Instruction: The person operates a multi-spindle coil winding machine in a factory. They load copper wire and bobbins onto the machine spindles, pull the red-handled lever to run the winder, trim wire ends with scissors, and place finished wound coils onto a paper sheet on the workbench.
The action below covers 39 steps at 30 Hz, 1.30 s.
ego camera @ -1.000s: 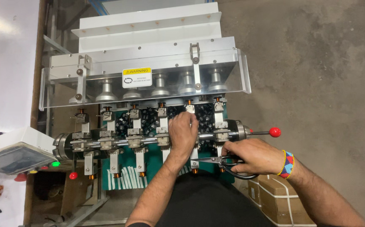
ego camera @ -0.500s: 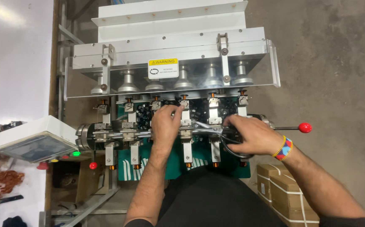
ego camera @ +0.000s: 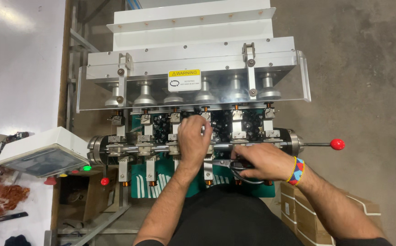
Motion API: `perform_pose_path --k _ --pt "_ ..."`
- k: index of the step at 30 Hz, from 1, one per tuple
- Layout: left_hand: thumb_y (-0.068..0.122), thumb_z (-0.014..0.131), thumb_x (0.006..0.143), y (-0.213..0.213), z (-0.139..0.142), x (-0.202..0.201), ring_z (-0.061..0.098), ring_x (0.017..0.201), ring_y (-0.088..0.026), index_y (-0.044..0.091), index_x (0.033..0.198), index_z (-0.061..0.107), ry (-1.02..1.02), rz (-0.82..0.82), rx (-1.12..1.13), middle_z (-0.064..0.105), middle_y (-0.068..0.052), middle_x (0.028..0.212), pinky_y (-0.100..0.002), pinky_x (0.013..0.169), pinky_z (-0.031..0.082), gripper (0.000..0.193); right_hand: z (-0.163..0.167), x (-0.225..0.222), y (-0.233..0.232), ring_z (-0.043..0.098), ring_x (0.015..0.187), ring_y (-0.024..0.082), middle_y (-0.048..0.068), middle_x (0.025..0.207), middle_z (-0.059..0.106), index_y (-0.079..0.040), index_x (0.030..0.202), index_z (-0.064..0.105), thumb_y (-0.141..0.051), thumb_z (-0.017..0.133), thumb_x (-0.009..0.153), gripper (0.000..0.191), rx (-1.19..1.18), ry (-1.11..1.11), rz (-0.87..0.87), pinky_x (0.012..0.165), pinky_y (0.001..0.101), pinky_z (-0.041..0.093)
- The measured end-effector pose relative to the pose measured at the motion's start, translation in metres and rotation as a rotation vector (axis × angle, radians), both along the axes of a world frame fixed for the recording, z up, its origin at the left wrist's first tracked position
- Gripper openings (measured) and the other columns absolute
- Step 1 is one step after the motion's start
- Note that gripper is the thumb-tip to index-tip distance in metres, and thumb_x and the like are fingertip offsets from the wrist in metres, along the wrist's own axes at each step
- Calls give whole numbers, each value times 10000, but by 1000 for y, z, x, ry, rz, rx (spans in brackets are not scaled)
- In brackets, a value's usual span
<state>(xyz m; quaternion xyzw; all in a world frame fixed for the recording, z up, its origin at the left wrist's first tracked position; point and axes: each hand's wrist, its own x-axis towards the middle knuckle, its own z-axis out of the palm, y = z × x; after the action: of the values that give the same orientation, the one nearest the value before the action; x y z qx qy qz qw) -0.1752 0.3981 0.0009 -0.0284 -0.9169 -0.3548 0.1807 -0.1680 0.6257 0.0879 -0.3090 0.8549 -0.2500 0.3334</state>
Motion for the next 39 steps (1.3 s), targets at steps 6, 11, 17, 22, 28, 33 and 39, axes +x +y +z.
perform_pose_path --k 6,11,17,22,28,33,39 --pt "91 697 902 27 -13 -10 672 852 -298 20 939 708 26 -83 -55 731 -123 915 -446 788 493 81 11 11 16 716 831 290 57 844 723 -161 1112 584 -294 843 762 455 14 -130 57 713 439 526" --pt "283 825 828 -24 7 -11 689 715 -261 62 922 771 -309 -241 212 744 -111 878 -406 647 552 247 19 -1 2 718 833 289 79 922 725 -160 1185 589 -288 799 729 519 -54 -52 0 721 424 546" --pt "330 799 873 -112 22 -3 674 817 -301 102 868 805 -244 190 -64 754 -94 889 -443 719 496 228 -1 -26 -62 701 907 364 172 1030 710 -73 1219 554 -345 787 733 603 -71 132 -93 784 454 548" --pt "251 800 819 -122 11 -7 645 935 -321 98 811 801 -370 86 -44 739 -97 896 -475 829 461 153 -23 -38 -112 702 927 374 170 1012 718 -68 1178 562 -334 807 751 560 -54 178 -89 793 468 552" --pt "160 739 919 -110 8 -6 621 962 -283 66 892 708 -15 152 63 686 -103 979 -439 851 482 103 -23 -20 -110 733 905 325 104 922 750 -127 1154 577 -299 797 796 454 -44 153 -73 766 453 557" --pt "62 702 819 -88 -3 14 619 900 -273 25 934 706 15 106 -72 709 -99 980 -445 794 423 121 -10 8 -71 710 900 319 103 937 740 -139 1172 569 -264 843 754 515 -23 0 66 739 447 535" --pt "49 706 863 -70 -26 4 618 894 -293 22 895 689 -5 6 -164 703 -122 910 -449 834 424 45 11 20 -54 728 844 253 59 864 731 -177 1187 597 -276 844 758 504 -3 -133 88 715 408 543"
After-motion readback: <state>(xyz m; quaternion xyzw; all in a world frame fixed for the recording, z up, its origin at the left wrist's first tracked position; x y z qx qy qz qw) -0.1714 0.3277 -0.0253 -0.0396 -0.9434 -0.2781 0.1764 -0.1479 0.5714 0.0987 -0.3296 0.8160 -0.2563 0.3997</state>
